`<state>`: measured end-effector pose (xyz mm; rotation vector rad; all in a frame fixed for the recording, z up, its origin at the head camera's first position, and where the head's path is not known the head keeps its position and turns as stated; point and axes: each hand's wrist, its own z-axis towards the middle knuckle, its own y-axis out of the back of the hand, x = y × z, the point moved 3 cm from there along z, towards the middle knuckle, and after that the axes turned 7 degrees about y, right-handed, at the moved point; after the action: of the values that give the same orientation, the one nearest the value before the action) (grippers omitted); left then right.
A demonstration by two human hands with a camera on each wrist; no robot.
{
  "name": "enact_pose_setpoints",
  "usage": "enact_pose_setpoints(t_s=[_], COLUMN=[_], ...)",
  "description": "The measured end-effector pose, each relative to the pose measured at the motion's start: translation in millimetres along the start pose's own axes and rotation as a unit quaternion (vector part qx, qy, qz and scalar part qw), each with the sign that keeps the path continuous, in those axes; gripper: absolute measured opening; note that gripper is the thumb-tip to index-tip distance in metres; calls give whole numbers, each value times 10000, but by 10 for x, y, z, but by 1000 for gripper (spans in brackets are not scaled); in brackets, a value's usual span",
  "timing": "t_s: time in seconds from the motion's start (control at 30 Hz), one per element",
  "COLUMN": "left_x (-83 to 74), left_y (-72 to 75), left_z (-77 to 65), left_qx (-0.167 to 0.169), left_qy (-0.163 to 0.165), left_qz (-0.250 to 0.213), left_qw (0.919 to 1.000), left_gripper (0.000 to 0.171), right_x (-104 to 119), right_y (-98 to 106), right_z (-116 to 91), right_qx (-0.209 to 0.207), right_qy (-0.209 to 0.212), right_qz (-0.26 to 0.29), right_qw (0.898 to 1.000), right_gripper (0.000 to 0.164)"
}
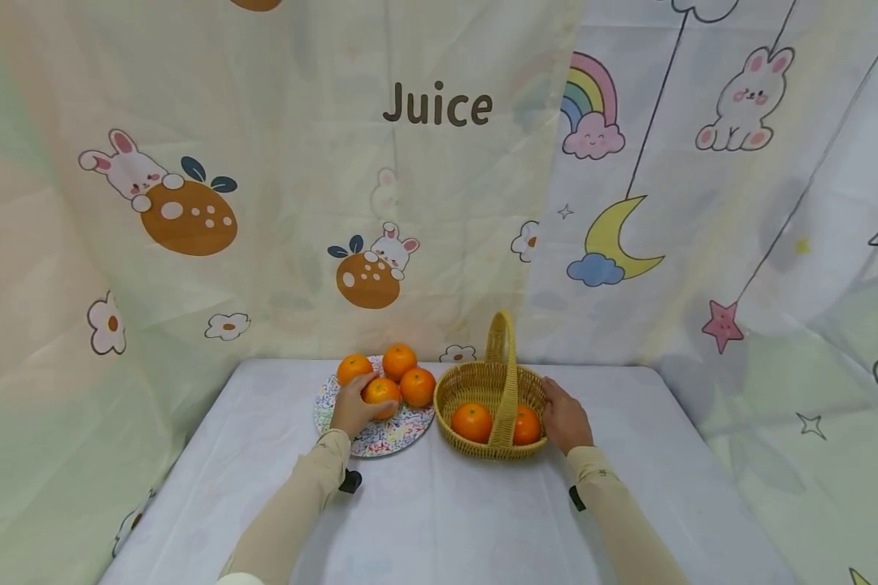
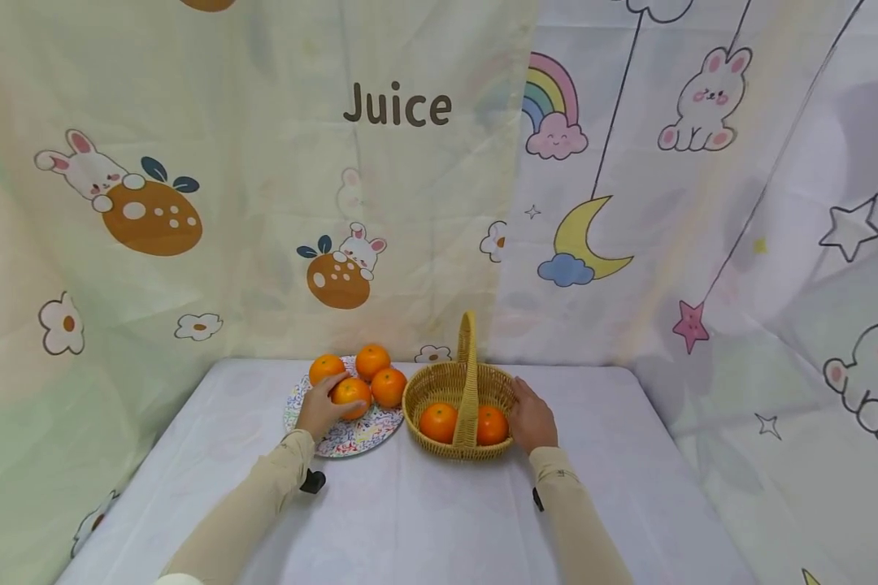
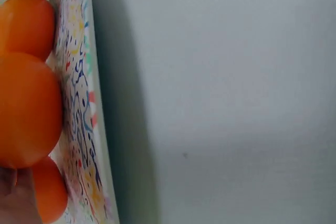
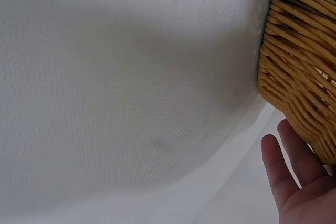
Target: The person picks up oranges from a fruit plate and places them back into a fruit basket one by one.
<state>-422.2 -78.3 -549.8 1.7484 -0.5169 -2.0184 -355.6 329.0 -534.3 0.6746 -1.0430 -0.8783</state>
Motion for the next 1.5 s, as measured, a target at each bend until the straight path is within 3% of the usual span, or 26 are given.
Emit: enact_pose_setpoints(t_s=[0.4,0.93,1.07,1.27,1.5], left_x=[60,64,-11,-268,-563], left_y=[-80,-24,26,81,25], left_z=[-61,-38,9,85,114], left_qx=[96,122,148,112,147], left_qy=[241,308,289,61,-165], left_qz=[-135,-323,-505,-585,-511], left_qw=[9996,9989,9982,9982,9984], left_gripper=[83,87,89,85,81], right_x=[8,-14,-8,0,-10], right_y=[-2,-20,-12,2,-23], right_z=[2,4,1,3,0], right_qx=[-23,-2,10,-38,-10], right_qy=[40,8,-24,-22,-112], right_qz=[-45,-55,-53,-21,34], right_qw=[10000,10000,10000,10000,9999], right_gripper=[46,46,46,46,46])
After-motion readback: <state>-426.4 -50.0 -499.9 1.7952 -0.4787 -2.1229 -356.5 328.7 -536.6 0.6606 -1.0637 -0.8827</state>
